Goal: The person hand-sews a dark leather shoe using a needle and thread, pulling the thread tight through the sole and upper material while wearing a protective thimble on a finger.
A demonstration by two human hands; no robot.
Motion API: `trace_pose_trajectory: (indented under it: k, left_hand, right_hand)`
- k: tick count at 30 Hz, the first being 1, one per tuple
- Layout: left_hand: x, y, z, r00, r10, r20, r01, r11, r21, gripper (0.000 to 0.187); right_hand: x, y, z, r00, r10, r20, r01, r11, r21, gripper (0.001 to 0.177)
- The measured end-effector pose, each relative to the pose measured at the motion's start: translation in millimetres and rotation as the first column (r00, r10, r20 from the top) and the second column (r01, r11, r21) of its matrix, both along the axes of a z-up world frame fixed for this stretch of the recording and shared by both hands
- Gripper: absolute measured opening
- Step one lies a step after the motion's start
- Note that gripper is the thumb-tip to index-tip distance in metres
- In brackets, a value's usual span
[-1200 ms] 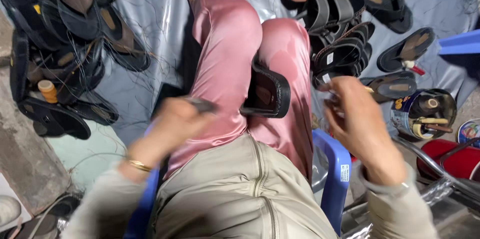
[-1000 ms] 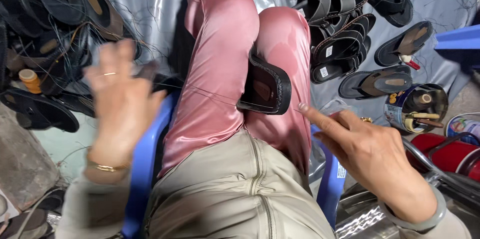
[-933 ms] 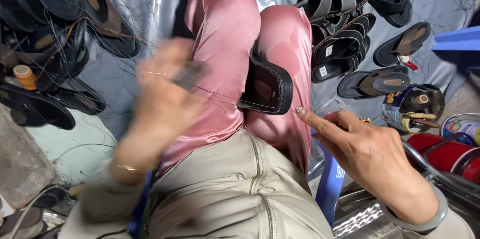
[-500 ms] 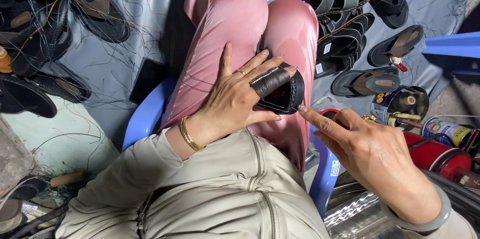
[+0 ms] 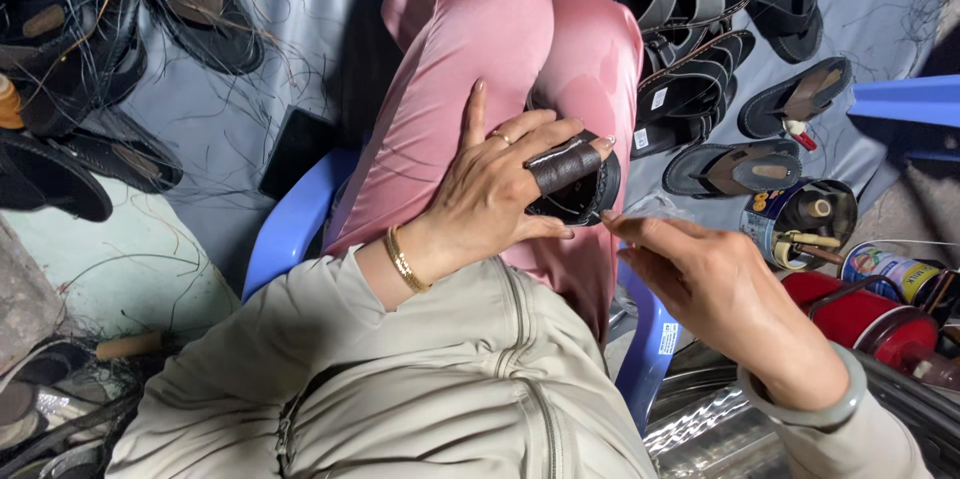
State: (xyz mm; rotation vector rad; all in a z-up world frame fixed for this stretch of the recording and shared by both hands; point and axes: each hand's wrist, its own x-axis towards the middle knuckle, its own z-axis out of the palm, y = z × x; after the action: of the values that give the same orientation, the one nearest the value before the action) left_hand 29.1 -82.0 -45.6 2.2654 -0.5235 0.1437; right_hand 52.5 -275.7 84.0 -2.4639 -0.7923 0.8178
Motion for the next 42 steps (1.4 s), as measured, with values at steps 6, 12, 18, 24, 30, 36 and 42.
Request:
trace_pose_trajectory:
  k: [6, 12, 18, 24, 30, 36, 42]
  left_hand:
    - [-2.4, 8.3, 4.3, 0.999, -0.053, 0.006, 0.053, 0.997, 0.060, 0.094]
    - [-16.4, 26.9, 34.9, 0.964, -0.048, 0.260, 0.087, 0.986, -0.139, 0.018]
    - [-11.4, 43.7, 71.7, 0.583, -0.526, -0.619, -0.186, 0.655, -0.732, 0.016]
    - [4.7, 11.0, 56.8, 0.530, -0.278, -0.802, 0.054, 0.954, -0.295, 0.022]
    - [4.5, 23.7, 41.8, 0.636, -0.438, -0.635, 0.138, 0.874, -0.465, 0.033]
    - [-0.2, 4.3, 23.8, 0.939, -0.242, -0.245, 0.149, 0.927, -0.344, 0.030]
    - [3.2, 4.3, 21.3, 0.933, -0.233, -0.275, 0.082, 0.879, -0.469, 0.036]
  right_hand:
    - [-10.9, -4.8, -10.3, 0.994, -0.020, 0.110, 0.011, 0.996, 0.087, 0.024]
    - [-21.8, 4.2, -1.5, 0.783, 0.349, 0.515, -0.151, 0.910, -0.387, 0.028]
    - [-29.2, 8.8, -9.1, 0.872, 0.286, 0.397, -0.060, 0.868, -0.494, 0.045]
    - [-28.2, 2.9, -11.7, 0.769, 0.272, 0.579, -0.065, 0.934, -0.352, 0.038]
    - [-10.8, -4.3, 17.3, 0.919, 0.350, 0.181, -0.151, 0.737, -0.659, 0.061]
    - [-20.7, -36.9, 57.5, 0.944, 0.292, 0.150, -0.063, 0.611, -0.789, 0.060]
    - [-37.3, -63.2, 47.7, 0.991, 0.085, 0.105, -0.040, 0.928, -0.370, 0.032]
